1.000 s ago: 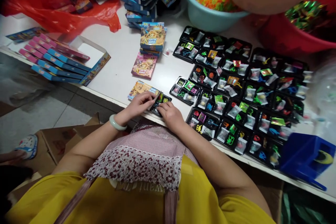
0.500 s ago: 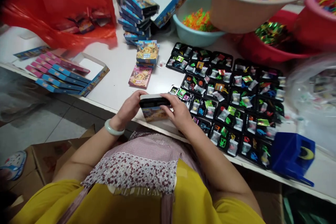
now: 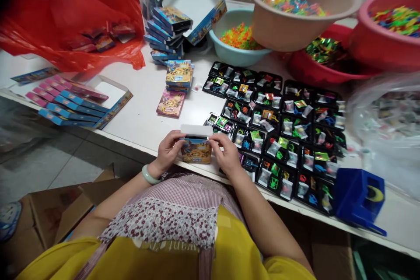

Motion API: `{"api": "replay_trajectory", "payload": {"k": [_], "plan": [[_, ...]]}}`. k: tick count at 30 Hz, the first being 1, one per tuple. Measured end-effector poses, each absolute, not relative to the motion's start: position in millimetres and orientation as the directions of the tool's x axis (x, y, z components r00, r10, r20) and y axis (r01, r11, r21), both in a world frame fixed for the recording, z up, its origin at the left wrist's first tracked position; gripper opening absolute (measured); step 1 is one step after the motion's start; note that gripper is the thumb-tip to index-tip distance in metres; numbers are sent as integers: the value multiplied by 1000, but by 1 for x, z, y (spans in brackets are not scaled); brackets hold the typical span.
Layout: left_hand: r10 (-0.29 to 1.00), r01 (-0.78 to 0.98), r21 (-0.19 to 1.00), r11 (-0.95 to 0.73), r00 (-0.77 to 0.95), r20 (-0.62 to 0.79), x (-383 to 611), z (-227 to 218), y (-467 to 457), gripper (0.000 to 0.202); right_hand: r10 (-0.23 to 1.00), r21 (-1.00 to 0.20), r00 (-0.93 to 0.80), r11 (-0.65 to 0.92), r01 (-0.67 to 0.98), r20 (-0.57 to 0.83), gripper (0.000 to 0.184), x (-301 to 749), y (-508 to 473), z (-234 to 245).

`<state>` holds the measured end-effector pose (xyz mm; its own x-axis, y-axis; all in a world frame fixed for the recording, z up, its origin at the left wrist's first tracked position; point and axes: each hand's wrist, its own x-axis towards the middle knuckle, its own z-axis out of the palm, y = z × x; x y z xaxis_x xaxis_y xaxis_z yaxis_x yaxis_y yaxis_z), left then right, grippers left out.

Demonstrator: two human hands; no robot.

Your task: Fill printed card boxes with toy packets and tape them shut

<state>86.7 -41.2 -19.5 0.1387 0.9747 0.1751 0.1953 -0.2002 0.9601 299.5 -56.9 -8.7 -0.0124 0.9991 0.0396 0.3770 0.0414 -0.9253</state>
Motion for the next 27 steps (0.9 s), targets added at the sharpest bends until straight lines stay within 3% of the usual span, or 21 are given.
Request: {"api": "replay_trajectory", "payload": {"k": [2,5,7,11,17,21,25,27], "plan": [[980,168,970,-178,116,160,91,-15,-36,16,997,-924,-58,64,377,46,16,301,-50,-5],[992,68,997,-43,120,35,95,-13,-30,21,998,-971,-46,-31,238,-43,11,303,-43,-2],[984,51,997,-52,171,43,93,-12,-27,25,997,-984,-39,-60,169,-68,14,305,-44,0],[924,54,971,-233,322,204,86,-4,-25,12,989,-965,-147,57,258,19,10,304,-51,9],[946,113,980,-162,300,122,96,5,-20,8,997,-952,-65,-25,305,-47,9,295,-52,22],[856,20,951,-307,442,267,86,4,-16,3,982,-900,-162,154,408,95,7,300,-60,28],[679,-19,875,-484,623,389,68,5,-16,26,920,-817,-336,346,461,200,17,311,-79,27],[664,7,862,-507,641,386,64,6,-16,27,913,-801,-341,371,469,223,21,310,-86,22]]}}
